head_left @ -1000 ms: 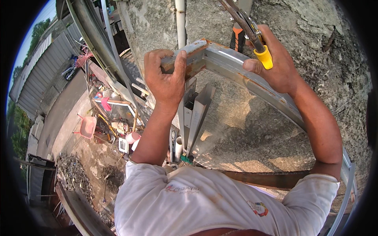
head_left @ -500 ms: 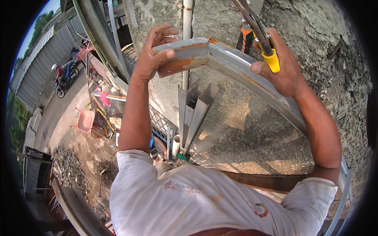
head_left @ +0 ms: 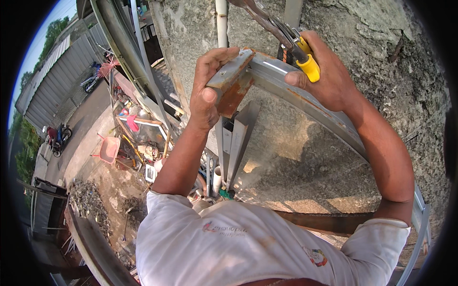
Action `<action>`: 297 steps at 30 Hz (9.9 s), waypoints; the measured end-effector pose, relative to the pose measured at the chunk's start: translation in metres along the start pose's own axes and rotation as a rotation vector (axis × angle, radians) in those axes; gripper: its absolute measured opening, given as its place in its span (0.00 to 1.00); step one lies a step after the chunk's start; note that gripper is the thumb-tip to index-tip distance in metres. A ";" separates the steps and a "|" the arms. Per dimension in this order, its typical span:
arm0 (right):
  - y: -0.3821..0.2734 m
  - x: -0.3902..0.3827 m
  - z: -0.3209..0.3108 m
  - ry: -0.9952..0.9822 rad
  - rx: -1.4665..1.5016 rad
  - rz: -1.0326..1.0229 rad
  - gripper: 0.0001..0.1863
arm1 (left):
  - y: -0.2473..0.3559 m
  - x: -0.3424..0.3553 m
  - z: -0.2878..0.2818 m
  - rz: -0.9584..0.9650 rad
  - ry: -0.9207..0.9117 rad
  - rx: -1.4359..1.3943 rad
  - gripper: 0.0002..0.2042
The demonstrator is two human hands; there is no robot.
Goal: The person uses tin snips to cut a curved metal frame piece, then uses a hammer to tap it against a concrete wall. They later pick up a power drill and a metal rod from a wooden pallet and position the metal frame on a structure.
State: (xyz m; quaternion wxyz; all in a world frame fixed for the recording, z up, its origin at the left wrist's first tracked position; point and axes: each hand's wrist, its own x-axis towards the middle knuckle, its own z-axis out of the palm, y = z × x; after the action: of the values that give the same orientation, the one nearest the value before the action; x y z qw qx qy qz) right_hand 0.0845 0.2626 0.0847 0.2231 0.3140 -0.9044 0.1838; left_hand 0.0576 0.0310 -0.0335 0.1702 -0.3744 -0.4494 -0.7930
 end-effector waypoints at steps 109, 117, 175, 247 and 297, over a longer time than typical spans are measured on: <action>0.008 -0.010 -0.003 0.011 -0.099 0.000 0.41 | 0.008 0.034 -0.146 -0.333 0.187 0.404 0.18; 0.014 -0.011 -0.002 0.027 -0.076 0.032 0.45 | 0.026 0.046 -0.128 -0.310 0.118 0.506 0.14; 0.001 -0.004 -0.021 -0.160 0.022 0.068 0.41 | 0.030 0.089 -0.116 -0.497 -0.211 0.845 0.22; 0.012 -0.010 -0.004 0.040 -0.009 -0.069 0.46 | 0.037 0.073 -0.110 -0.480 -0.089 0.820 0.16; 0.016 -0.011 0.000 0.088 -0.044 -0.107 0.44 | -0.014 0.098 -0.138 -0.522 -0.009 0.753 0.41</action>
State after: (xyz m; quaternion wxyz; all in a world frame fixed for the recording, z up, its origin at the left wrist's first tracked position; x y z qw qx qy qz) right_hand 0.0825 0.2798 0.0763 0.2789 0.3485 -0.8794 0.1654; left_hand -0.0768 -0.0711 -0.0118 0.0871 -0.1643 -0.7864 -0.5890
